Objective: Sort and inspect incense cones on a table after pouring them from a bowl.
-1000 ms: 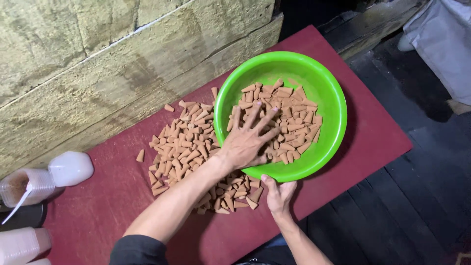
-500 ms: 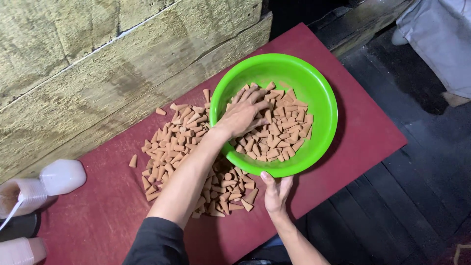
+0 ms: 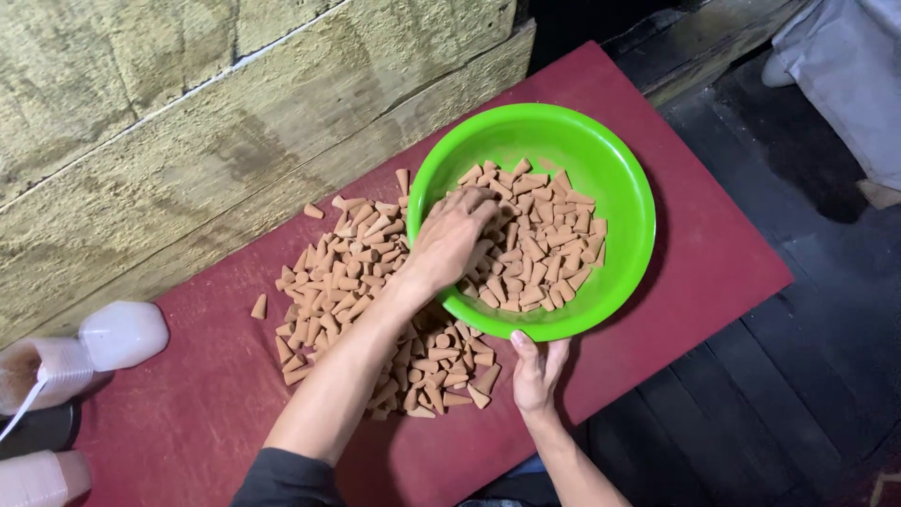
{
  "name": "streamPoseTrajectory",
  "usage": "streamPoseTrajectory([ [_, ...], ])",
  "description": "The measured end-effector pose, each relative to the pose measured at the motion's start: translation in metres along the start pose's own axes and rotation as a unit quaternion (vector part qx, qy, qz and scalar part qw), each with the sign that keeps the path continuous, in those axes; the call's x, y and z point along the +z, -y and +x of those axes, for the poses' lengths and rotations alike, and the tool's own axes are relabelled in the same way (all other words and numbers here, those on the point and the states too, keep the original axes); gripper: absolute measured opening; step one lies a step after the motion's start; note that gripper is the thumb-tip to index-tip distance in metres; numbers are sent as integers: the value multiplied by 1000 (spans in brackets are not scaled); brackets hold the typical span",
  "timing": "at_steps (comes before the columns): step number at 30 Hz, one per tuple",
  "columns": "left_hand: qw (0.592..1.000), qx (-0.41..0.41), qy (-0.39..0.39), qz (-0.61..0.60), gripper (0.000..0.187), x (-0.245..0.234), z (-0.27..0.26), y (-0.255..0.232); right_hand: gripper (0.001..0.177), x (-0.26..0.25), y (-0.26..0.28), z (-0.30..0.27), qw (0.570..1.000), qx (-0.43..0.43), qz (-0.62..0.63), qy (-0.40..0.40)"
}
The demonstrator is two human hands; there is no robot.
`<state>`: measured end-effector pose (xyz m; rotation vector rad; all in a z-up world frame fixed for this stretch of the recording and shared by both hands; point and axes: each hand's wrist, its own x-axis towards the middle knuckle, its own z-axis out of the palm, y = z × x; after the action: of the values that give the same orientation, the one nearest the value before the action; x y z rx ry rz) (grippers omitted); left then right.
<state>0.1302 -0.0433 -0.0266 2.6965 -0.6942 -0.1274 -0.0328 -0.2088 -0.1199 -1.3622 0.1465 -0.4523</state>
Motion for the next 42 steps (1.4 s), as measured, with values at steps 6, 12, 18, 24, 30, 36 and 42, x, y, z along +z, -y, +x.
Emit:
streamPoseTrajectory([
  [6, 999, -4, -46, -19, 24, -34, -33, -23, 82, -2, -3, -4, 999, 35, 8, -4],
  [12, 978, -140, -14, 151, 79, -48, -92, -82, 81, 20, 52, 7, 972, 171, 146, -64],
  [18, 993, -101, -28, 62, 92, -27, -95, -101, 74, 41, 104, 33, 912, 376, 81, -141],
  [24, 978, 18, -53, -200, 84, -40, -100, -123, 58, 28, 92, 43, 944, 262, 138, -142],
  [30, 926, 2, -328, -186, 59, -36, -134, -98, 74, 14, 126, 73, 942, 275, 167, -97],
  [36, 954, -129, -257, -84, 59, -26, -178, -61, 66, 1, 144, 100, 958, 249, 123, -74],
  [42, 947, -183, -265, 7, 59, -17, -205, -45, 60, -6, 120, 118, 956, 256, 114, -88],
])
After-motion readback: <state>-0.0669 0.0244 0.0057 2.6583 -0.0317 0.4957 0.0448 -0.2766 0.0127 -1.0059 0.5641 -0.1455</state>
